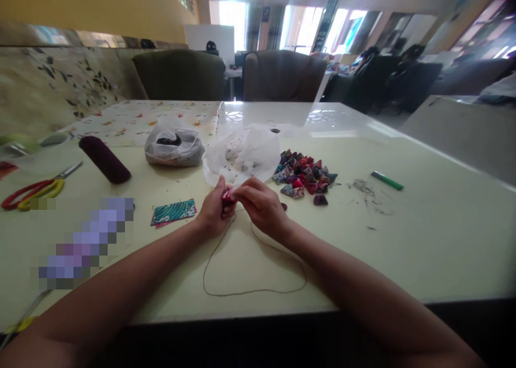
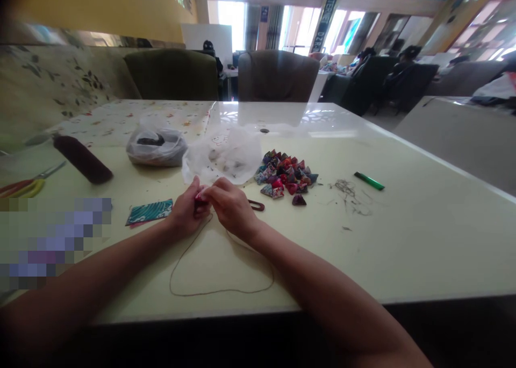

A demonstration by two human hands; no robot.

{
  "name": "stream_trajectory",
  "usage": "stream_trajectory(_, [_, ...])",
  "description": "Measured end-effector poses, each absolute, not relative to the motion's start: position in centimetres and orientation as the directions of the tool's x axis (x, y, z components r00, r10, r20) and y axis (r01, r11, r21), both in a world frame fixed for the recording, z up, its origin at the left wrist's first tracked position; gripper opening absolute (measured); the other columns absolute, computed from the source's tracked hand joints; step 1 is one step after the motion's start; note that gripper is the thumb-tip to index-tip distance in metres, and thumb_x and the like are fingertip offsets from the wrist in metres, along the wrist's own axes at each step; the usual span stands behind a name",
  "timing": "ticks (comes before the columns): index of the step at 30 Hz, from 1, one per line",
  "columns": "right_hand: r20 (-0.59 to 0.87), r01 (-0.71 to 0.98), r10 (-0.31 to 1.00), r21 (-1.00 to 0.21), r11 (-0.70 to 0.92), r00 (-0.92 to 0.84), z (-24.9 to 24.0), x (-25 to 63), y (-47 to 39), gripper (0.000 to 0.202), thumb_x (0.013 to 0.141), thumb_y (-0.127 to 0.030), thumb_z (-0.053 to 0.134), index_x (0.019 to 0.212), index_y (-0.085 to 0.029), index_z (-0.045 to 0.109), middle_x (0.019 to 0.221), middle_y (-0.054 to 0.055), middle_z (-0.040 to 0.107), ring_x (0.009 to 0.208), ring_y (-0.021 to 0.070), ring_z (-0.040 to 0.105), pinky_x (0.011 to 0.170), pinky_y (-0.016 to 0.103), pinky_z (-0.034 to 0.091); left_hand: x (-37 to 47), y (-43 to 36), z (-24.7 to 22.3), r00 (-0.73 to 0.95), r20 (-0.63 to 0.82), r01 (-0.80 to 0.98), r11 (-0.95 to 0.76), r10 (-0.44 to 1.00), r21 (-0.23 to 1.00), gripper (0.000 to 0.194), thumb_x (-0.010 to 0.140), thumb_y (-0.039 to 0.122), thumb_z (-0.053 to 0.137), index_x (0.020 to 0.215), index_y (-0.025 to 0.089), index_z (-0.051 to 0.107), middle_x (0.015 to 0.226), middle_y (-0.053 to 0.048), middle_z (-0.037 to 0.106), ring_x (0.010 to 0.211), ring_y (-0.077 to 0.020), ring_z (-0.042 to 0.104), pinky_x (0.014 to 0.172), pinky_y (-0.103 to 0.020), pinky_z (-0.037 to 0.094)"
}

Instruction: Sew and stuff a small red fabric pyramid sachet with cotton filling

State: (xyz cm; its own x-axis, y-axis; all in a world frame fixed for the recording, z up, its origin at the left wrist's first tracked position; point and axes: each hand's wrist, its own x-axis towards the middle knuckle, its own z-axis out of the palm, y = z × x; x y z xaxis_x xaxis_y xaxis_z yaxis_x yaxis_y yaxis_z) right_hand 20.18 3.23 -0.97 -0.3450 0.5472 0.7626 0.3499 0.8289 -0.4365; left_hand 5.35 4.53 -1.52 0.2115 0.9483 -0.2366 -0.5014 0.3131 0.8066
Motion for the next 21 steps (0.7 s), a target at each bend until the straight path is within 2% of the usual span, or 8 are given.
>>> stream_trajectory(4, [0.747, 0.314, 0.552, -0.458, 0.831, -0.371, -1.00, 20.10, 3.18, 0.019, 0.099, -0.017, 0.051, 0.101, -0.020, 0.069, 0.095, 0.006, 0.063, 0.085, 0.0131, 0.063, 0.078, 0.025, 0.052, 5.31, 4.51, -1.54, 0.195, -0.228, -0.499, 0.297, 0.954, 0.814, 0.052, 0.096, 0.057, 0.051, 0.063, 0.017, 0.044, 0.050, 0.007, 0.037, 0.034, -0.0033, 0.026, 0.032, -0.015, 0.015])
stream_trajectory(8, [0.682, 0.360, 0.686, -0.591, 0.722, -0.255, -0.63, 20.04, 3.06, 0.016, 0.095, -0.018, 0.060, 0.110, -0.018, 0.066, 0.089, 0.004, 0.066, 0.080, 0.0134, 0.061, 0.077, 0.025, 0.050, 5.23, 4.54, -1.44, 0.175, -0.227, -0.492, 0.285, 0.958, 0.823, 0.051, 0.095, 0.059, 0.052, 0.068, 0.016, 0.051, 0.051, 0.005, 0.042, 0.034, -0.0032, 0.028, 0.032, -0.014, 0.016])
stream_trajectory(10, [0.642, 0.367, 0.727, -0.633, 0.682, -0.244, -0.43, 20.03, 3.03, 0.011, 0.093, -0.020, 0.063, 0.103, -0.019, 0.068, 0.086, 0.003, 0.066, 0.077, 0.0131, 0.060, 0.075, 0.025, 0.049, 5.23, 4.55, -1.36, 0.183, -0.225, -0.486, 0.287, 0.957, 0.826, 0.052, 0.094, 0.060, 0.053, 0.067, 0.016, 0.051, 0.051, 0.005, 0.042, 0.034, -0.0033, 0.028, 0.032, -0.015, 0.016])
stream_trajectory(13, [0.638, 0.339, 0.718, -0.634, 0.695, -0.279, -0.30, 20.03, 2.96, 0.009, 0.094, -0.021, 0.063, 0.089, -0.019, 0.070, 0.086, 0.003, 0.065, 0.079, 0.0131, 0.061, 0.075, 0.025, 0.048, 5.25, 4.53, -1.32, 0.176, -0.221, -0.489, 0.280, 0.959, 0.826, 0.053, 0.093, 0.061, 0.054, 0.065, 0.016, 0.049, 0.050, 0.006, 0.040, 0.033, -0.0033, 0.026, 0.032, -0.015, 0.015])
stream_trajectory(16, [0.662, 0.333, 0.692, -0.609, 0.720, -0.288, -0.43, 20.01, 2.90, 0.010, 0.093, -0.019, 0.062, 0.086, -0.018, 0.070, 0.085, 0.003, 0.061, 0.079, 0.0127, 0.059, 0.073, 0.024, 0.047, 5.27, 4.48, -1.45, 0.175, -0.201, -0.475, 0.261, 0.964, 0.840, 0.053, 0.093, 0.061, 0.053, 0.066, 0.015, 0.052, 0.050, 0.005, 0.041, 0.033, -0.0031, 0.026, 0.032, -0.015, 0.015])
stream_trajectory(21, [0.638, 0.432, 0.719, -0.586, 0.685, -0.274, -0.97, 20.12, 3.08, 0.009, 0.089, -0.017, 0.066, 0.080, -0.016, 0.069, 0.083, 0.003, 0.055, 0.074, 0.0120, 0.055, 0.067, 0.024, 0.042, 5.33, 4.23, -1.81, 0.163, -0.115, -0.397, 0.172, 0.980, 0.901, 0.055, 0.089, 0.066, 0.057, 0.069, 0.015, 0.058, 0.049, 0.005, 0.042, 0.034, -0.0038, 0.029, 0.033, -0.016, 0.015])
